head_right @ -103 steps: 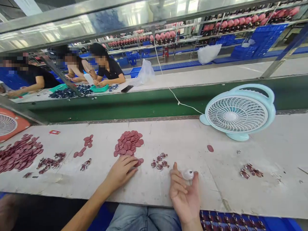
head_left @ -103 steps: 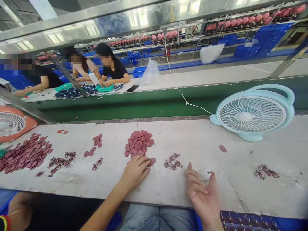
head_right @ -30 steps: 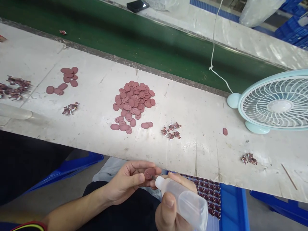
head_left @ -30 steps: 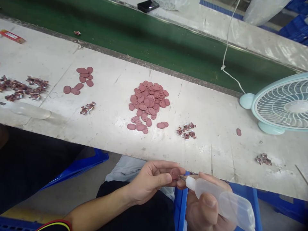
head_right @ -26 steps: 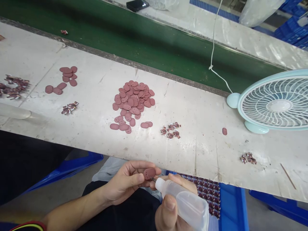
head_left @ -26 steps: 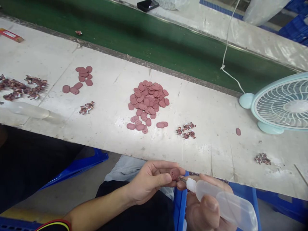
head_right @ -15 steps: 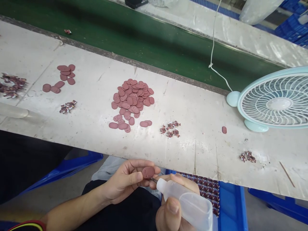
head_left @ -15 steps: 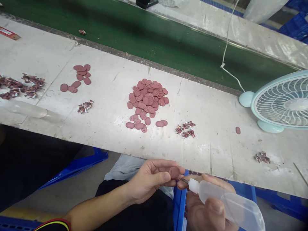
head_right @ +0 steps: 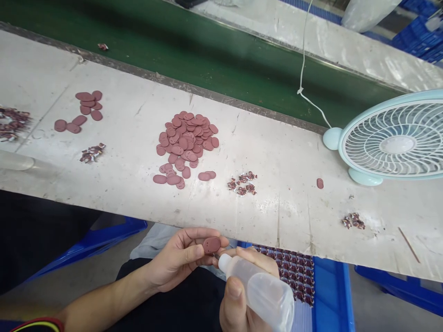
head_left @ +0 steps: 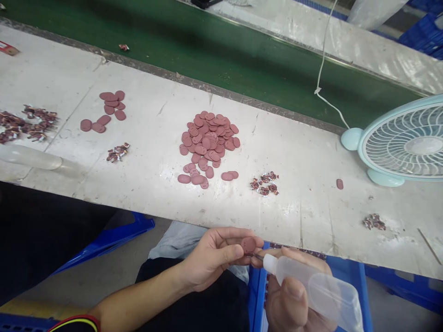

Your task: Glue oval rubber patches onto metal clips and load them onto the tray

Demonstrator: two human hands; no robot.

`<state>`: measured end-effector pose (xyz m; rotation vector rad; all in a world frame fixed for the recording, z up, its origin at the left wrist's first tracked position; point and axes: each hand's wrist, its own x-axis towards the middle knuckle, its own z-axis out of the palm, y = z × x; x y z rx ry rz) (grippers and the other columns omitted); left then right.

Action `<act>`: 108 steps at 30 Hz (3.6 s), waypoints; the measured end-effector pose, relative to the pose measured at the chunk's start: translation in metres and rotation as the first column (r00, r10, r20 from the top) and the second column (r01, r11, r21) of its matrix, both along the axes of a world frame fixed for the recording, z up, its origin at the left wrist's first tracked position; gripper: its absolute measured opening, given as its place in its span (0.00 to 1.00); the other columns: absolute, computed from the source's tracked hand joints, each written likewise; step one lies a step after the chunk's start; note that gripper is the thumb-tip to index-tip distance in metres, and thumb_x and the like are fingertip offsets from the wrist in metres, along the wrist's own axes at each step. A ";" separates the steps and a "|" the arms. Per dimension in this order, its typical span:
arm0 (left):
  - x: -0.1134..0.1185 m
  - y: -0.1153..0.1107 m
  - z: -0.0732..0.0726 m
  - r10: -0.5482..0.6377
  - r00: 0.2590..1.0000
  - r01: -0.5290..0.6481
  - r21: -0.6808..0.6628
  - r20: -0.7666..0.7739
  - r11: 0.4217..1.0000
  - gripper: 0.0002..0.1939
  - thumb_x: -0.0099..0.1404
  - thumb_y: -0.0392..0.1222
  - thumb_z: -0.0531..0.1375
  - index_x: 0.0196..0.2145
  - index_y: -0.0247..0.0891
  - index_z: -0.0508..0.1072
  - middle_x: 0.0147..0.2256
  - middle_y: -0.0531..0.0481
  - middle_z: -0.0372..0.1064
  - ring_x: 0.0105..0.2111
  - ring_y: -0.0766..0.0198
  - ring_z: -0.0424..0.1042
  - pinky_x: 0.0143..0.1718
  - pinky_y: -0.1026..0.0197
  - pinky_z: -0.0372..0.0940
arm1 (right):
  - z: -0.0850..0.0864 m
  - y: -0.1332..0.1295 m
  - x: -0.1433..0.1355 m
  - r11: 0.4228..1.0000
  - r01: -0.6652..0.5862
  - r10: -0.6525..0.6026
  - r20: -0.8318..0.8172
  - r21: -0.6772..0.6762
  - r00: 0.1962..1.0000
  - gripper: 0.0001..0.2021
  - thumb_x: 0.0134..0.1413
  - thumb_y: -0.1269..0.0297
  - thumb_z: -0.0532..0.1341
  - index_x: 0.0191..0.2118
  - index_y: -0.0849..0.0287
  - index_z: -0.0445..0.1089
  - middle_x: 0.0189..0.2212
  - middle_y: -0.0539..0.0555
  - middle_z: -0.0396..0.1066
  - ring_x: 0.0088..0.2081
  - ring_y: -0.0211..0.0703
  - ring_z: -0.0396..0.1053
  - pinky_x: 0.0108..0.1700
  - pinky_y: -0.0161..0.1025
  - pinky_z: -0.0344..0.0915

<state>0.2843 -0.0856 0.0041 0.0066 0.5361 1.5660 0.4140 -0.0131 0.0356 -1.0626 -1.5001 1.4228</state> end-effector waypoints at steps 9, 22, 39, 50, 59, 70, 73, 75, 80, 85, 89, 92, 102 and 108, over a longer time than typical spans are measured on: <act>-0.007 -0.001 0.002 0.013 1.000 -0.014 -0.031 -0.025 0.999 0.15 0.63 0.38 0.67 0.48 0.38 0.79 0.48 0.41 0.79 0.45 0.60 0.79 0.43 0.67 0.71 | -0.009 0.087 0.028 0.700 -0.433 -0.214 -0.746 -0.567 0.631 0.21 0.60 0.56 0.57 0.57 0.54 0.61 0.34 0.53 0.68 0.36 0.41 0.72 0.33 0.35 0.78; -0.028 -0.010 -0.003 0.129 0.990 -0.135 -0.153 -0.048 0.979 0.10 0.64 0.34 0.65 0.45 0.37 0.78 0.50 0.38 0.77 0.44 0.60 0.79 0.42 0.68 0.71 | -0.023 0.104 0.002 0.983 -0.043 0.037 -0.037 -0.177 0.999 0.23 0.59 0.42 0.56 0.47 0.56 0.69 0.23 0.46 0.62 0.18 0.34 0.57 0.15 0.32 0.57; -0.030 -0.010 0.000 0.112 0.991 -0.125 -0.199 -0.075 0.972 0.10 0.64 0.34 0.65 0.44 0.35 0.78 0.52 0.37 0.76 0.46 0.59 0.79 0.42 0.67 0.70 | 0.000 0.129 -0.019 0.982 -0.149 0.024 0.710 0.114 0.704 0.06 0.53 0.61 0.62 0.35 0.57 0.71 0.25 0.53 0.76 0.29 0.47 0.72 0.37 0.44 0.66; -0.015 -0.004 0.003 0.106 0.961 -0.140 -0.118 -0.256 0.983 0.10 0.59 0.35 0.69 0.40 0.40 0.80 0.48 0.44 0.79 0.48 0.57 0.77 0.45 0.61 0.69 | 0.017 0.021 -0.002 0.933 -0.332 0.336 0.002 -0.137 0.942 0.08 0.56 0.69 0.66 0.41 0.48 0.78 0.44 0.55 0.75 0.45 0.45 0.76 0.44 0.38 0.76; -0.013 -0.007 0.003 0.090 0.943 -0.118 -0.068 -0.320 0.991 0.08 0.58 0.32 0.70 0.36 0.37 0.78 0.43 0.44 0.80 0.42 0.60 0.78 0.47 0.57 0.69 | 0.014 0.017 -0.009 0.913 -0.371 0.389 0.088 -0.171 0.917 0.08 0.58 0.67 0.66 0.43 0.49 0.78 0.40 0.55 0.79 0.38 0.43 0.77 0.42 0.39 0.76; -0.013 -0.007 0.006 0.068 0.919 -0.101 -0.064 -0.388 0.993 0.03 0.58 0.35 0.69 0.28 0.35 0.80 0.39 0.43 0.81 0.39 0.54 0.79 0.46 0.52 0.70 | 0.020 0.021 -0.009 0.894 -0.423 0.440 0.109 -0.149 0.891 0.10 0.59 0.67 0.65 0.45 0.49 0.77 0.38 0.52 0.78 0.37 0.40 0.76 0.38 0.35 0.75; -0.013 -0.006 0.007 0.063 0.921 -0.088 -0.047 -0.383 0.995 0.02 0.59 0.35 0.68 0.28 0.36 0.80 0.39 0.43 0.81 0.37 0.54 0.79 0.45 0.52 0.70 | 0.020 0.021 -0.009 0.890 -0.430 0.446 0.094 -0.149 0.890 0.10 0.60 0.68 0.64 0.46 0.49 0.76 0.37 0.51 0.77 0.37 0.39 0.76 0.39 0.35 0.74; -0.013 -0.005 0.008 0.058 0.922 -0.082 -0.047 -0.383 0.996 0.02 0.59 0.35 0.68 0.28 0.36 0.81 0.39 0.43 0.81 0.39 0.53 0.79 0.46 0.51 0.70 | 0.020 0.021 -0.008 0.889 -0.438 0.452 0.100 -0.135 0.887 0.09 0.60 0.68 0.64 0.46 0.49 0.76 0.36 0.51 0.77 0.35 0.38 0.75 0.37 0.34 0.74; -0.012 -0.005 0.010 0.047 0.913 -0.087 -0.082 -0.404 0.993 0.03 0.59 0.36 0.69 0.28 0.37 0.81 0.39 0.43 0.81 0.41 0.52 0.79 0.46 0.52 0.70 | 0.019 0.020 -0.008 0.891 -0.436 0.451 0.132 -0.127 0.883 0.10 0.60 0.67 0.64 0.47 0.51 0.76 0.38 0.54 0.77 0.36 0.40 0.75 0.37 0.36 0.74; -0.008 -0.004 0.009 0.087 0.914 -0.135 -0.094 -0.396 0.986 0.02 0.59 0.37 0.69 0.28 0.37 0.81 0.36 0.44 0.82 0.40 0.53 0.79 0.47 0.52 0.69 | 0.015 0.018 -0.007 0.896 -0.407 0.425 0.077 -0.178 0.902 0.07 0.60 0.66 0.64 0.44 0.52 0.76 0.38 0.54 0.77 0.36 0.41 0.75 0.39 0.38 0.75; -0.006 -0.002 0.008 0.102 0.916 -0.151 -0.096 -0.388 0.984 0.02 0.59 0.36 0.69 0.28 0.37 0.82 0.34 0.45 0.82 0.39 0.55 0.79 0.47 0.53 0.69 | 0.012 0.018 -0.005 0.899 -0.397 0.412 0.051 -0.187 0.910 0.06 0.60 0.66 0.64 0.43 0.53 0.76 0.37 0.54 0.76 0.36 0.41 0.75 0.41 0.38 0.75; -0.004 -0.001 0.010 0.111 0.917 -0.152 -0.078 -0.382 0.985 0.02 0.60 0.35 0.68 0.29 0.38 0.82 0.35 0.46 0.82 0.39 0.56 0.78 0.47 0.53 0.69 | 0.011 0.018 -0.004 0.903 -0.390 0.403 0.044 -0.179 0.914 0.06 0.60 0.66 0.65 0.43 0.52 0.76 0.36 0.53 0.76 0.36 0.40 0.74 0.41 0.37 0.74; 0.005 0.004 0.004 0.131 0.902 -0.186 -0.097 -0.411 0.978 0.03 0.60 0.35 0.68 0.29 0.38 0.81 0.40 0.46 0.81 0.43 0.54 0.78 0.48 0.53 0.69 | 0.000 0.020 -0.004 0.912 -0.345 0.346 -0.038 -0.222 0.938 0.07 0.59 0.65 0.66 0.43 0.51 0.76 0.40 0.53 0.78 0.39 0.41 0.77 0.43 0.36 0.75; -0.011 0.004 -0.002 0.045 0.763 -0.101 -0.050 -0.645 0.994 0.09 0.65 0.44 0.65 0.40 0.39 0.81 0.48 0.41 0.78 0.49 0.50 0.76 0.43 0.55 0.73 | -0.015 0.026 0.017 0.907 -0.223 0.175 -0.163 -0.356 0.971 0.06 0.56 0.64 0.68 0.40 0.53 0.78 0.35 0.53 0.78 0.33 0.40 0.77 0.36 0.35 0.77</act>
